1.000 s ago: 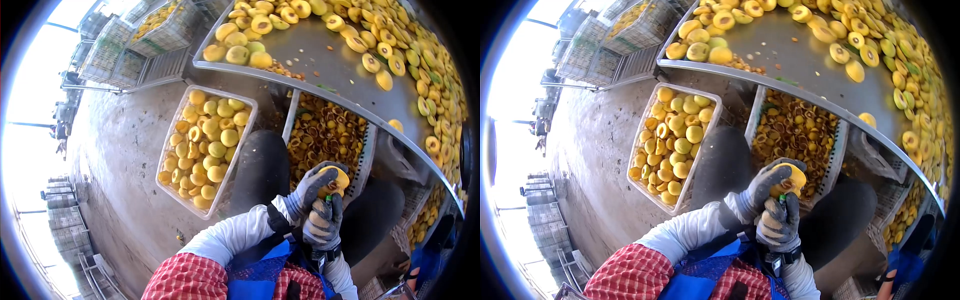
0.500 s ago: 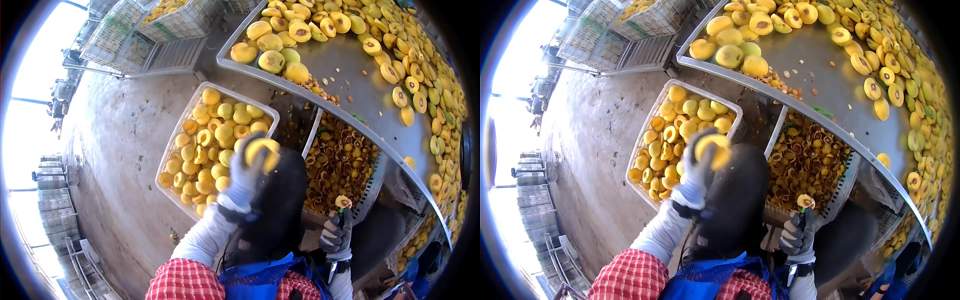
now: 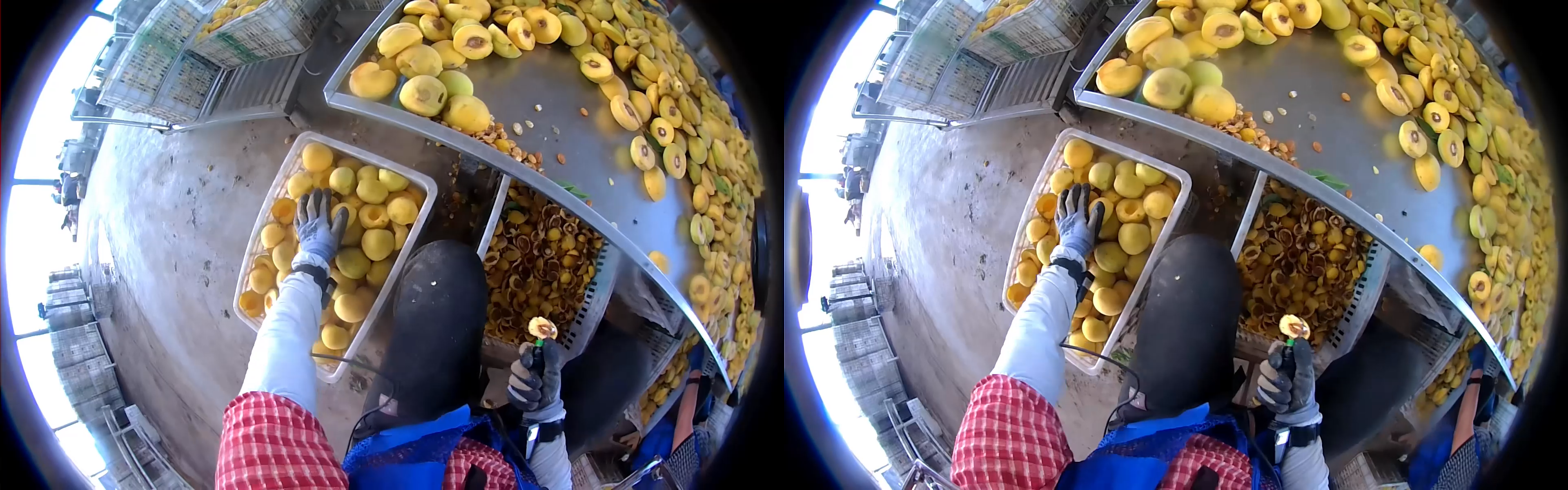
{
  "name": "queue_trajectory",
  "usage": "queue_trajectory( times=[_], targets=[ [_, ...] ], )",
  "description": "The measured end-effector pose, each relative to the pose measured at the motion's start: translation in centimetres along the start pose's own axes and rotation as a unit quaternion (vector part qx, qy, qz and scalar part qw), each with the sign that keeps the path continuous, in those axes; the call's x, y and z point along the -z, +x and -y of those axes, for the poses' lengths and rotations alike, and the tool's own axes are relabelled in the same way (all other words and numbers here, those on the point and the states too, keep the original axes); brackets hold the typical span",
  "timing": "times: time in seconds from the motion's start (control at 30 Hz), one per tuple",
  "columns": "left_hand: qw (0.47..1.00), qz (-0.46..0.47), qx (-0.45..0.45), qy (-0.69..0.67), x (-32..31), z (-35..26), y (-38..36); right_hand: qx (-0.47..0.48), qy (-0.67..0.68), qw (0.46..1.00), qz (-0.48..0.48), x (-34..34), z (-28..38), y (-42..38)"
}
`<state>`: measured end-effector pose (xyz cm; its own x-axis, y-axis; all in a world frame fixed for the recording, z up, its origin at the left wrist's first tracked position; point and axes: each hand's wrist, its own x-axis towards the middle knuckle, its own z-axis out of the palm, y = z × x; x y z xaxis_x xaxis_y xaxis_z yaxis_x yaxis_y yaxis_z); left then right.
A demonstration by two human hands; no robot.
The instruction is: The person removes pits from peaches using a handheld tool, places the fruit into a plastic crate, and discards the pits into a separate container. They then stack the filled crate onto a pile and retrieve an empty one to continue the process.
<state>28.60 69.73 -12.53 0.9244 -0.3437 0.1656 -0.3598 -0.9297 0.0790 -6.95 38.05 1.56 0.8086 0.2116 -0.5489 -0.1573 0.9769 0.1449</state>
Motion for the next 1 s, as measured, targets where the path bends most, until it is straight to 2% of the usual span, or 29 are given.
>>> queue_trajectory(
  times=[0.07, 0.13, 0.2, 0.27, 0.33, 0.37, 0.4, 0.47, 0.5, 0.53, 0.57, 0.6, 0.67, 0.7, 0.73, 0.77, 0.8, 0.87, 0.9, 0.93, 1.0],
  targets=[
    [0.998, 0.063, 0.011, -0.008, 0.3, 0.6, 0.5, -0.024, -0.014, 0.999, 0.018, -0.3, 0.2, 0.3],
    [0.992, 0.096, 0.071, -0.036, 0.9, 0.0, 2.1, 0.01, -0.039, 0.997, 0.06, -0.7, 0.1, -0.8],
    [0.989, -0.03, 0.01, -0.143, 4.6, -4.8, 2.7, 0.028, -0.065, 0.974, 0.215, -1.2, 0.1, -3.1],
    [0.971, -0.101, -0.066, -0.206, 9.1, -12.1, 2.2, 0.066, 0.018, 0.988, 0.141, 0.1, 0.6, -2.8],
    [0.939, -0.11, -0.135, -0.296, 11.9, -18.4, 1.5, 0.022, 0.143, 0.987, 0.066, 3.9, 1.1, -2.0],
    [0.929, -0.088, -0.155, -0.324, 13.6, -21.2, 1.0, 0.009, 0.087, 0.985, 0.148, 2.6, 0.9, -3.0],
    [0.924, -0.067, -0.164, -0.34, 15.0, -23.1, 0.1, 0.041, 0.048, 0.985, 0.159, 1.5, 1.2, -3.8],
    [0.913, -0.043, -0.157, -0.375, 15.7, -24.2, -2.4, 0.081, -0.018, 0.98, 0.182, 0.4, 1.5, -4.8],
    [0.913, -0.032, -0.156, -0.377, 15.8, -24.0, -3.3, 0.093, 0.034, 0.988, 0.117, 1.8, 1.9, -5.0],
    [0.923, -0.017, -0.153, -0.353, 15.2, -22.8, -4.2, 0.097, 0.054, 0.989, 0.097, 2.8, 2.6, -5.0],
    [0.921, -0.021, -0.122, -0.37, 15.0, -21.2, -5.9, 0.099, 0.047, 0.993, 0.04, 4.5, 3.3, -5.0],
    [0.921, -0.033, -0.02, -0.387, 14.2, -18.9, -7.7, 0.104, 0.037, 0.994, -0.018, 6.0, 3.7, -4.9],
    [0.889, -0.054, 0.176, -0.42, 12.1, -12.7, -12.0, 0.125, -0.057, 0.982, -0.129, 6.9, 3.5, -4.8],
    [0.887, -0.114, 0.237, -0.38, 10.8, -8.4, -14.5, 0.143, -0.131, 0.967, -0.164, 6.7, 2.9, -4.7],
    [0.877, -0.171, 0.296, -0.339, 9.7, -4.1, -17.4, 0.128, -0.139, 0.969, -0.162, 6.8, 2.5, -4.6],
    [0.867, -0.183, 0.401, -0.233, 9.1, -0.1, -20.5, 0.115, -0.148, 0.969, -0.161, 6.9, 2.4, -4.6],
    [0.838, -0.19, 0.496, -0.125, 8.8, 2.5, -23.0, 0.104, -0.157, 0.969, -0.158, 6.9, 2.3, -4.6],
    [0.73, -0.085, 0.675, -0.064, 8.8, 4.5, -25.2, 0.117, -0.177, 0.958, -0.191, 7.0, 1.8, -4.4],
    [0.707, -0.112, 0.674, -0.18, 6.9, 6.7, -26.4, 0.121, -0.183, 0.955, -0.2, 7.0, 1.5, -4.3],
    [0.638, -0.187, 0.562, -0.492, 3.2, 10.5, -28.6, 0.126, -0.187, 0.952, -0.209, 7.0, 1.2, -4.3],
    [0.6, -0.27, 0.562, -0.501, 1.1, 11.3, -27.5, 0.13, -0.207, 0.947, -0.207, 7.1, 0.3, -4.6]
  ],
)
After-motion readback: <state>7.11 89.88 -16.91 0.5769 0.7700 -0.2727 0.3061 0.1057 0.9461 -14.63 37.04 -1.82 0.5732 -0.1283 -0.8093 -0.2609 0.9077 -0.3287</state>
